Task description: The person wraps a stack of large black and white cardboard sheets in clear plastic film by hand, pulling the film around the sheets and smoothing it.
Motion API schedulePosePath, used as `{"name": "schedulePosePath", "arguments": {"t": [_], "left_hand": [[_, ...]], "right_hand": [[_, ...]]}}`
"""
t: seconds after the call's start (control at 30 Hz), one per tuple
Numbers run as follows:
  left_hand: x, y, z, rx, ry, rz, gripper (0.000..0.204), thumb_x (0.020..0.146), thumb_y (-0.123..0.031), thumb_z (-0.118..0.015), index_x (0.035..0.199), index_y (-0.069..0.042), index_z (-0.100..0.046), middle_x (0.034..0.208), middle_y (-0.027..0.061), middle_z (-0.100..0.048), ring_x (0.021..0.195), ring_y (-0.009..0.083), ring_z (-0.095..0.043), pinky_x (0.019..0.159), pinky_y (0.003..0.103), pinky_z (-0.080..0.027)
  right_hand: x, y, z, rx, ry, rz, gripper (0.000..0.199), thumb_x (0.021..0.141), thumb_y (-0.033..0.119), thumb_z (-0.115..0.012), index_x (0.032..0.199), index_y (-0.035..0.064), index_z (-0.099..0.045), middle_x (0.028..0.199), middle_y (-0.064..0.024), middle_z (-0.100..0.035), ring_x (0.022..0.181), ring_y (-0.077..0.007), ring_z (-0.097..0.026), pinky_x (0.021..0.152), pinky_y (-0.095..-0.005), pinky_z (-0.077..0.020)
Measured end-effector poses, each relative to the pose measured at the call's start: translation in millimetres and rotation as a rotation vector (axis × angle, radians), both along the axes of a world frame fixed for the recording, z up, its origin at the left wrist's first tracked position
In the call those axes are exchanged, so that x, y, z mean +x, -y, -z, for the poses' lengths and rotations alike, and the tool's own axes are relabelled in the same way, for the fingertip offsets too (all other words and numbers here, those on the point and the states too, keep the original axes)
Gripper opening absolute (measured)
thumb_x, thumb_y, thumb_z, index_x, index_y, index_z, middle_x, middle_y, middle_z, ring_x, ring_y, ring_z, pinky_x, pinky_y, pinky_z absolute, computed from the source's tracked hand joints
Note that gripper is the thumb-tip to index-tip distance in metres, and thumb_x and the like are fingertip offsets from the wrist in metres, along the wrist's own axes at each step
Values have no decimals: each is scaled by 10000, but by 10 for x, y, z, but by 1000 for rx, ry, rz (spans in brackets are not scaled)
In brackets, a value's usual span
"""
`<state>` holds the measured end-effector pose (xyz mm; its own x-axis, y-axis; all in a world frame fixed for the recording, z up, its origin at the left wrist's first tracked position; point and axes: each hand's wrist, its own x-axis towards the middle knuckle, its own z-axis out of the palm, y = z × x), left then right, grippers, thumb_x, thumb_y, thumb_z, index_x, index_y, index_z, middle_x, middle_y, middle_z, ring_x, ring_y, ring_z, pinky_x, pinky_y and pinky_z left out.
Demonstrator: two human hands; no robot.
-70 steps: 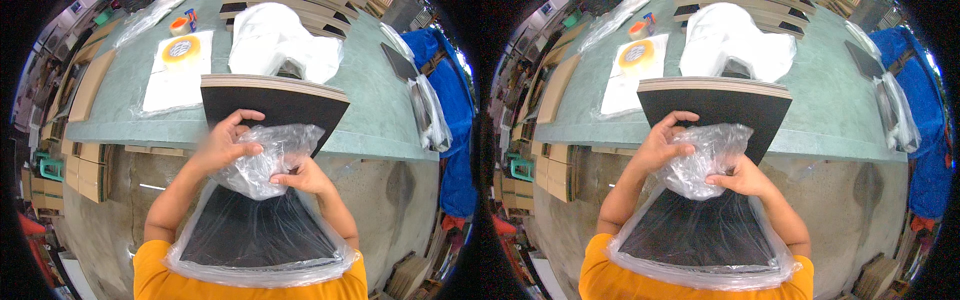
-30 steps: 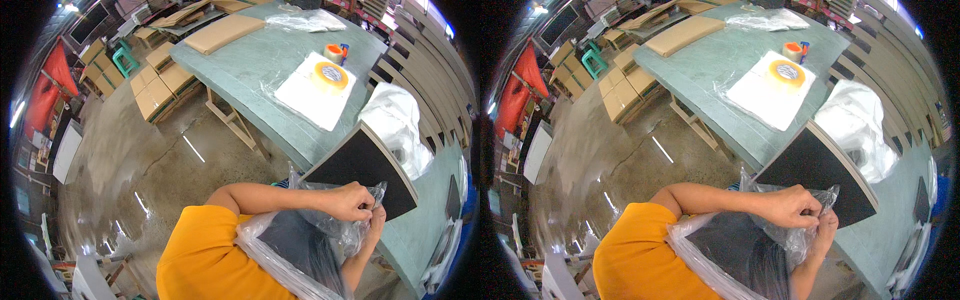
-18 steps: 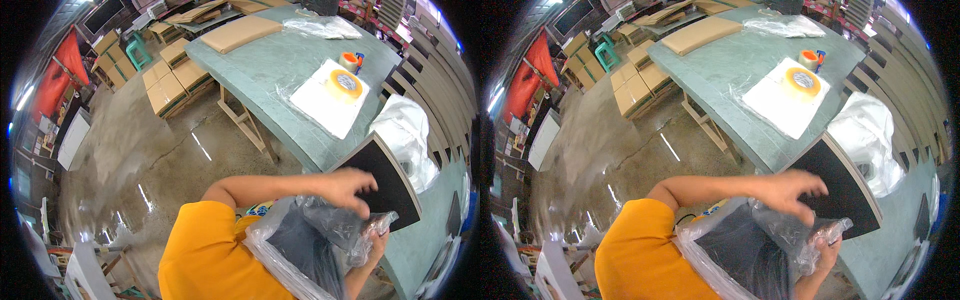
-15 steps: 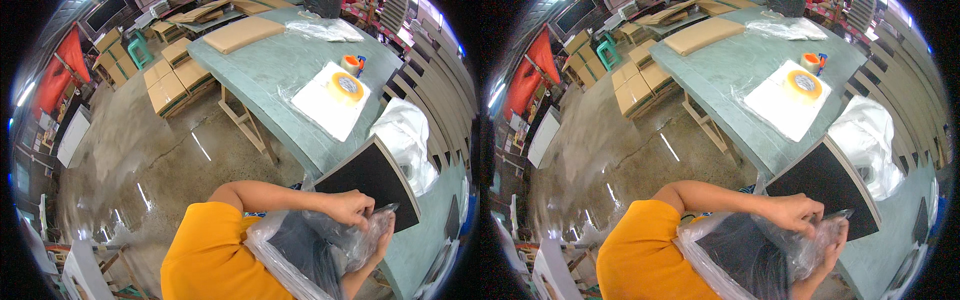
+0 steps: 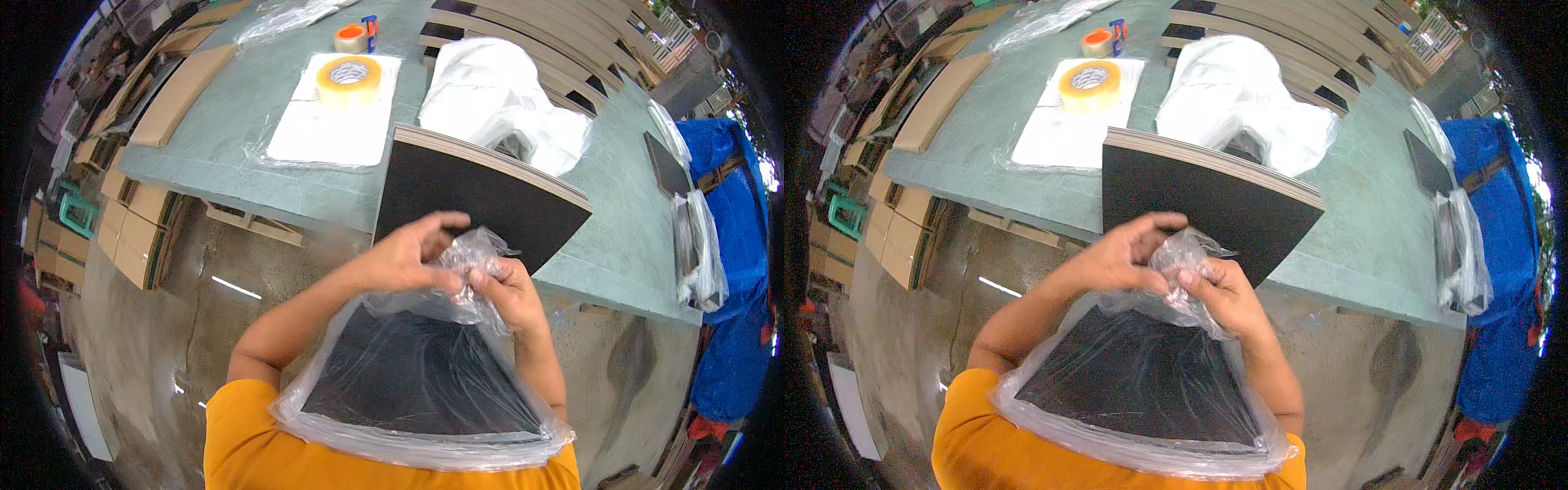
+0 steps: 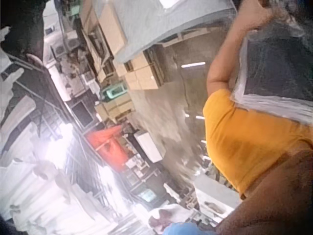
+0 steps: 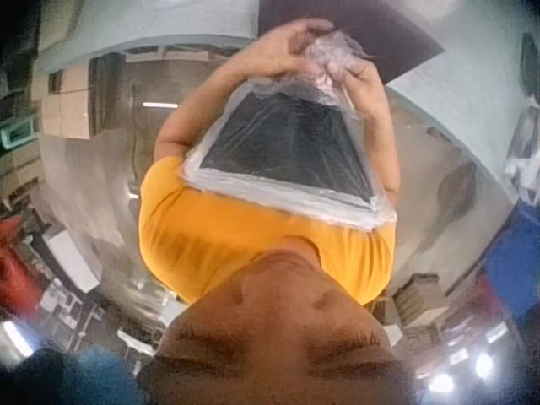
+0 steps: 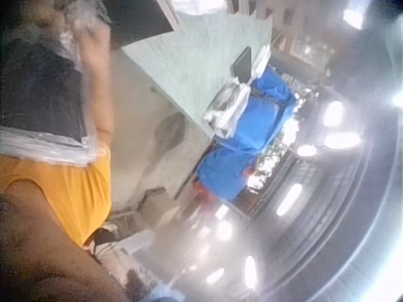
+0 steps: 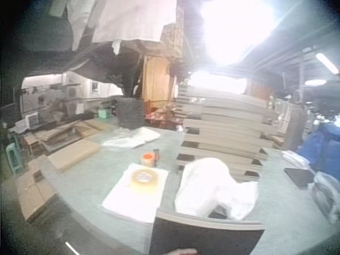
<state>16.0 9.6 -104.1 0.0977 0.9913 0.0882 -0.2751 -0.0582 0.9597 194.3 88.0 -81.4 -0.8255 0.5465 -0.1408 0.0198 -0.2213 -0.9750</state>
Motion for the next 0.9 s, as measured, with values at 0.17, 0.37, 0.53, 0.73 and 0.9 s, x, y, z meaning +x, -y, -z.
{"name": "schedulePosePath", "arguments": {"t": [0.17, 0.37, 0.53, 0.73, 0.9], "left_hand": [[10, 64, -253, -212, -409, -215, 595, 648, -122, -724, 1148, -78, -404, 495, -59, -381, 461, 31, -342, 446, 197, -262], [-55, 128, -421, -120, -607, -281, 592, 607, -108, -748, 1118, -95, -449, 534, -52, -411, 495, 39, -378, 463, 191, -293], [-146, 82, -352, 250, -847, -611, 449, 615, -131, -745, 1005, -76, -529, 588, -27, -483, 536, 67, -434, 504, 213, -361], [-18, 167, -654, -22, -644, -359, 233, 721, -220, -674, 755, -10, -579, 583, 11, -528, 530, 75, -468, 493, 236, -394], [294, -24, -440, 21, -473, -147, 171, 761, -182, -598, 731, -14, -584, 601, 23, -563, 535, 66, -482, 490, 232, -394]], "right_hand": [[144, -301, -115, -187, -320, 244, 204, 842, 173, -522, 862, -21, -581, 768, -37, -591, 669, -66, -518, 569, -211, -420], [149, -267, -173, 283, 237, 15, 196, 694, 125, -694, 777, -23, -596, 667, 8, -572, 620, -37, -495, 546, -180, -396], [217, -255, -162, 54, 87, -59, 134, 700, 95, -675, 725, -19, -610, 656, -19, -601, 596, -50, -517, 528, -192, -412], [182, -245, -116, -42, -129, 131, 137, 664, 105, -696, 643, 45, -575, 598, -21, -572, 521, -68, -507, 479, -210, -404], [-78, -61, -16, -247, -136, 351, 233, 768, 227, -630, 605, 84, -544, 544, 25, -500, 466, -54, -431, 430, -209, -336]]}}
